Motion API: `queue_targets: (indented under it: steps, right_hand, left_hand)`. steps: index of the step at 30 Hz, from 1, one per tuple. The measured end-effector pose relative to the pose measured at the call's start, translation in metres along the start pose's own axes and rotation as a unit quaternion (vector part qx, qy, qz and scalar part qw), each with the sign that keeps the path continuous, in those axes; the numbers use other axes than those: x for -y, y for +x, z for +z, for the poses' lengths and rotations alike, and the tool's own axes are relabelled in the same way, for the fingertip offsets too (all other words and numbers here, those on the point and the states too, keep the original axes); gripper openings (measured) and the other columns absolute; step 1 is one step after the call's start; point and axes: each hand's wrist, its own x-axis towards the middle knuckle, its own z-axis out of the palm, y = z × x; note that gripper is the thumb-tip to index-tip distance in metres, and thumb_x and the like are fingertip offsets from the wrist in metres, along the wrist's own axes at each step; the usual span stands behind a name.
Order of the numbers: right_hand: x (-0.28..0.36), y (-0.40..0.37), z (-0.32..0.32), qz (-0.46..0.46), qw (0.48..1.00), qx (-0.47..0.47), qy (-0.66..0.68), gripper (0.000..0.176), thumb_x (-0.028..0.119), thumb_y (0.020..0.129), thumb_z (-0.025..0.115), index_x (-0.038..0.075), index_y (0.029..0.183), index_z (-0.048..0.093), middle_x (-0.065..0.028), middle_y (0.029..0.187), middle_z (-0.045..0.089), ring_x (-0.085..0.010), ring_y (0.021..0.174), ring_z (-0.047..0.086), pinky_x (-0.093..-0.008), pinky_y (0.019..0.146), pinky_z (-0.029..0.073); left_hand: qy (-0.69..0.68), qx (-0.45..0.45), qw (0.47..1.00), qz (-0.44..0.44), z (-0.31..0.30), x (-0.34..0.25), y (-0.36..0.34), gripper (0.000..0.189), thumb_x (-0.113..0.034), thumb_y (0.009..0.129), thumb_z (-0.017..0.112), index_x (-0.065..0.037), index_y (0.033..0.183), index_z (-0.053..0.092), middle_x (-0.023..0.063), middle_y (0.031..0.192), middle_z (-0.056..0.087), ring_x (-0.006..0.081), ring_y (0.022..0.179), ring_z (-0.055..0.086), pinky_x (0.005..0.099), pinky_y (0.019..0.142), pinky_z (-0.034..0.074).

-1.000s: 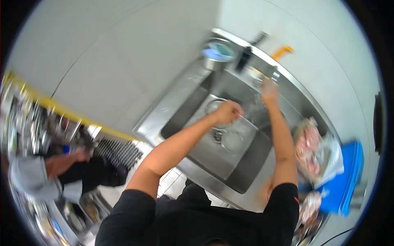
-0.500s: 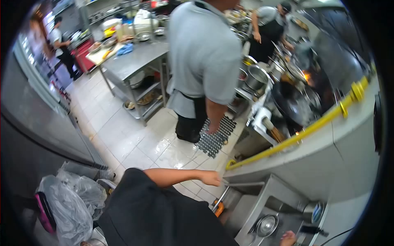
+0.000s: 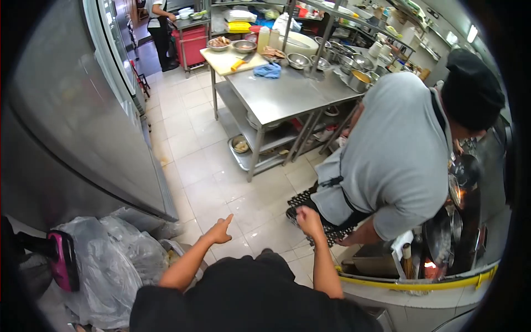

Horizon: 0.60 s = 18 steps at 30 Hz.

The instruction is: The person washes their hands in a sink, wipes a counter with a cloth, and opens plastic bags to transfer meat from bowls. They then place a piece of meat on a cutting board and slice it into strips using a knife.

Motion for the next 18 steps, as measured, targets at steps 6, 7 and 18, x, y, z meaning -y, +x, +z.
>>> queue_targets:
  steps: [6, 7, 18]
  right_hand:
    - [0.042, 0.258, 0.063, -0.167, 0.986, -0.023, 0.000, 0.027, 0.014, 0.080, 0.061, 0.000, 0.103, 0.062, -0.0202, 0.091, 0.061, -0.0316, 0.085, 0.061, -0.0367, 0.076, 0.049]
    - [0.043, 0.303, 0.073, -0.171, 0.983, -0.060, 0.040, 0.026, 0.015, 0.081, 0.062, -0.001, 0.101, 0.063, -0.0189, 0.092, 0.062, -0.0291, 0.082, 0.062, -0.0355, 0.075, 0.049]
    - [-0.030, 0.752, 0.114, 0.078, 0.936, -0.284, -0.193, 0.053, 0.046, 0.084, 0.059, -0.002, 0.109, 0.061, -0.0230, 0.120, 0.054, -0.0392, 0.111, 0.050, -0.0446, 0.090, 0.044]
  left_hand:
    - [-0.149, -0.108, 0.974, -0.132, -0.013, 0.072, -0.022, 0.087, -0.019, 0.073, 0.069, 0.003, 0.142, 0.021, 0.0302, 0.110, 0.056, 0.0395, 0.103, 0.056, 0.0414, 0.092, 0.044]
    - [-0.156, -0.104, 0.970, -0.152, -0.013, 0.087, -0.025, 0.086, -0.021, 0.074, 0.069, 0.004, 0.142, 0.021, 0.0306, 0.112, 0.056, 0.0391, 0.104, 0.057, 0.0408, 0.093, 0.044]
    - [-0.115, 0.043, 0.944, -0.306, -0.128, 0.182, 0.042, 0.057, -0.034, 0.084, 0.060, 0.006, 0.123, 0.050, 0.0282, 0.117, 0.056, 0.0403, 0.108, 0.055, 0.0416, 0.094, 0.043]
